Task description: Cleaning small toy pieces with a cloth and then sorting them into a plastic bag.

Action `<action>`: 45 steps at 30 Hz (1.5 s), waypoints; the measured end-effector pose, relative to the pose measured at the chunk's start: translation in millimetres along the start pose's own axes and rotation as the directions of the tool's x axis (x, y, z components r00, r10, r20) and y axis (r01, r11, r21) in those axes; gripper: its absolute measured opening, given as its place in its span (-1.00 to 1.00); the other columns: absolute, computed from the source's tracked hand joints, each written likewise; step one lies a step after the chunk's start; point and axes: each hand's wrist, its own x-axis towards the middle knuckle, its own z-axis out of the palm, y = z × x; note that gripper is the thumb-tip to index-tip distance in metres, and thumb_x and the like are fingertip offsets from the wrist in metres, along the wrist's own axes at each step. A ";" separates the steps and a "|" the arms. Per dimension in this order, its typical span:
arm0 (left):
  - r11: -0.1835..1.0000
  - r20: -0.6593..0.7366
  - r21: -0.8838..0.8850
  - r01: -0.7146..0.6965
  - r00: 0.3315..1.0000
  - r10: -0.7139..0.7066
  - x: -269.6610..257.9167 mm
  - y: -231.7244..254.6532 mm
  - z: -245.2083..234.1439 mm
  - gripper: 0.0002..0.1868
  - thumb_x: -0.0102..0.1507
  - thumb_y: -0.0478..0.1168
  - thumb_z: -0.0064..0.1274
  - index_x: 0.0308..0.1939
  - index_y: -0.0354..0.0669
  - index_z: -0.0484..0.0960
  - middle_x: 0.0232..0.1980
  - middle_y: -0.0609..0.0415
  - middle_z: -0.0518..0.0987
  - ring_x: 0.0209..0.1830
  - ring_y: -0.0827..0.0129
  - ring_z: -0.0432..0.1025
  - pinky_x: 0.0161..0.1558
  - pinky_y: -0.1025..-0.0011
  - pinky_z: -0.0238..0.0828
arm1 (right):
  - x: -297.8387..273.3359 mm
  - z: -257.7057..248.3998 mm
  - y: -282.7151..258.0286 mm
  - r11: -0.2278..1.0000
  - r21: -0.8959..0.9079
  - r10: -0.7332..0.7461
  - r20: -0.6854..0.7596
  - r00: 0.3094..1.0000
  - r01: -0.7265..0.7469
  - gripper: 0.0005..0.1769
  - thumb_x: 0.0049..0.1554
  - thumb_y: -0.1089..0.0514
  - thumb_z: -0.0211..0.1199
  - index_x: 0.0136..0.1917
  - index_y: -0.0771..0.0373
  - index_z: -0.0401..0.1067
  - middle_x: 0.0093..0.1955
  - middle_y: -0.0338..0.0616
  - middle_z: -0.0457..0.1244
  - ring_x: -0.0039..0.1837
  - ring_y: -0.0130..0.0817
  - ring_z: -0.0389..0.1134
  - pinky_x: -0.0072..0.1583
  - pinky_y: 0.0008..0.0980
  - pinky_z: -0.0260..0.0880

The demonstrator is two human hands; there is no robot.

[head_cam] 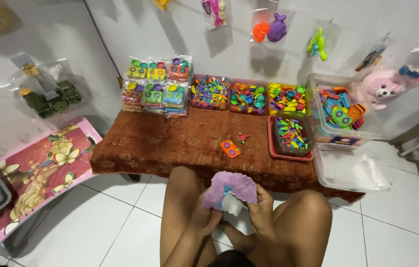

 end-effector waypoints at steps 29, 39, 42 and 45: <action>0.943 -0.280 0.216 0.253 0.941 -0.188 25.2 -20.4 -37.3 -0.75 0.11 -0.39 0.26 -0.13 -0.40 0.74 -0.28 0.03 0.72 -0.39 0.49 0.51 -0.37 0.58 0.44 | 13.9 -8.7 27.2 0.974 -0.223 0.051 0.046 0.998 -0.040 -0.47 -0.05 0.55 0.26 0.22 0.44 0.48 0.06 0.01 0.43 0.04 -0.30 0.44 0.11 -0.43 0.46; 0.956 -0.397 0.104 0.275 0.892 -0.214 39.6 -0.5 -5.6 -0.71 -0.01 -0.48 0.37 -0.21 -0.30 0.76 -0.36 0.00 0.68 -0.39 0.45 0.47 -0.29 0.45 0.55 | 15.8 13.8 -2.2 0.950 -0.312 -0.031 -0.117 0.993 -0.007 -0.56 -0.01 0.48 0.38 0.14 0.28 0.59 -0.07 -0.18 0.38 -0.03 -0.44 0.31 0.09 -0.32 0.46; 0.956 -0.388 0.045 0.290 0.887 -0.251 37.8 -1.1 1.7 -0.70 0.02 -0.49 0.36 -0.16 -0.38 0.73 -0.34 -0.03 0.67 -0.39 0.44 0.50 -0.28 0.45 0.57 | 17.1 -0.3 18.7 0.959 -0.284 -0.040 -0.139 0.989 -0.001 -0.53 -0.09 0.49 0.46 0.09 0.21 0.59 -0.13 -0.21 0.37 -0.05 -0.47 0.36 0.09 -0.41 0.46; 0.945 -0.431 0.051 0.323 0.861 -0.271 33.5 -9.7 0.7 -0.70 0.03 -0.51 0.33 -0.15 -0.41 0.72 -0.34 -0.05 0.67 -0.39 0.43 0.52 -0.29 0.44 0.60 | 13.4 1.8 15.2 0.972 -0.234 -0.076 -0.162 0.984 0.037 -0.61 -0.06 0.47 0.44 0.03 0.22 0.57 -0.20 -0.23 0.33 -0.11 -0.50 0.34 0.05 -0.45 0.45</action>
